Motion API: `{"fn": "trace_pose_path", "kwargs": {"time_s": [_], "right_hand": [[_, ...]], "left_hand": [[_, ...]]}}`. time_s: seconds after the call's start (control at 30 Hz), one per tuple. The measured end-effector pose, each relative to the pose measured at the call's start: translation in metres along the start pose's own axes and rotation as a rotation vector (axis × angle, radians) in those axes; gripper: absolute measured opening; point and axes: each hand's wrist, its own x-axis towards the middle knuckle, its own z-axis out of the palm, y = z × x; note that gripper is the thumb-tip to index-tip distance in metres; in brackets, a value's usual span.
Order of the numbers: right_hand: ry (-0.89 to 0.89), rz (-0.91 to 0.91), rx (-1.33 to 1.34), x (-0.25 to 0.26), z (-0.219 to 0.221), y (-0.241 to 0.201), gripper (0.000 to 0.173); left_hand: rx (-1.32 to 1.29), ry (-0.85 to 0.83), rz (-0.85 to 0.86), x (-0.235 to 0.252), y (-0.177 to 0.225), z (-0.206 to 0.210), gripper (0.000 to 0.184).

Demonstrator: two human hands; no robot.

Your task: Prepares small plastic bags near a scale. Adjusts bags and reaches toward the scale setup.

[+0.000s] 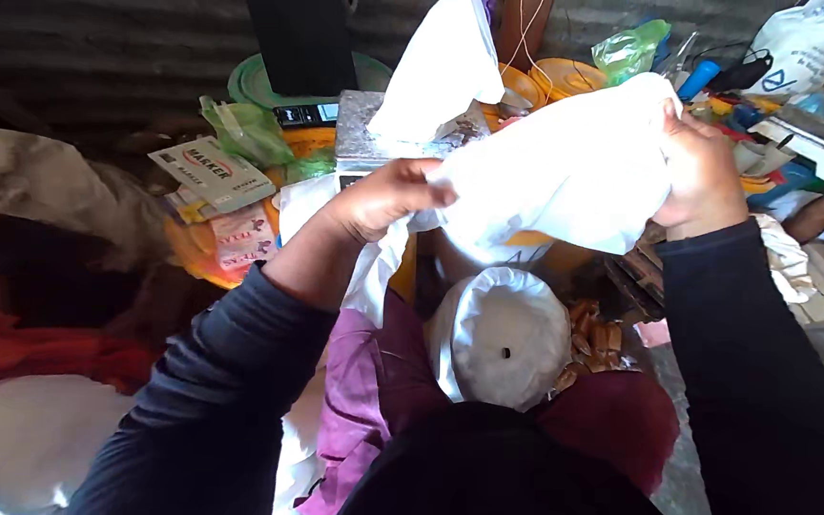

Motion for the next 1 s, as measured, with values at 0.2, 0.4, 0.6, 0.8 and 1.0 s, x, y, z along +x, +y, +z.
{"fn": "trace_pose_path", "kwargs": {"time_s": [0.2, 0.4, 0.6, 0.8, 1.0], "right_hand": [[-0.085, 0.029, 0.201, -0.001, 0.001, 0.008, 0.037], [0.035, 0.043, 0.033, 0.0, -0.001, 0.022, 0.032], [-0.043, -0.108, -0.009, -0.008, -0.019, 0.039, 0.013], [-0.024, -0.061, -0.012, -0.014, -0.013, 0.066, 0.014], [-0.108, 0.112, -0.506, -0.022, 0.033, 0.175, 0.019]], "left_hand": [[-0.461, 0.113, 0.083, 0.01, -0.019, 0.026, 0.059], [-0.321, 0.277, -0.026, 0.007, -0.011, 0.053, 0.015], [-0.136, 0.299, 0.194, -0.005, -0.033, 0.026, 0.022], [0.171, 0.487, 0.237, -0.013, -0.055, 0.028, 0.014], [1.052, 0.677, 0.324, -0.068, -0.174, 0.012, 0.012]]}}
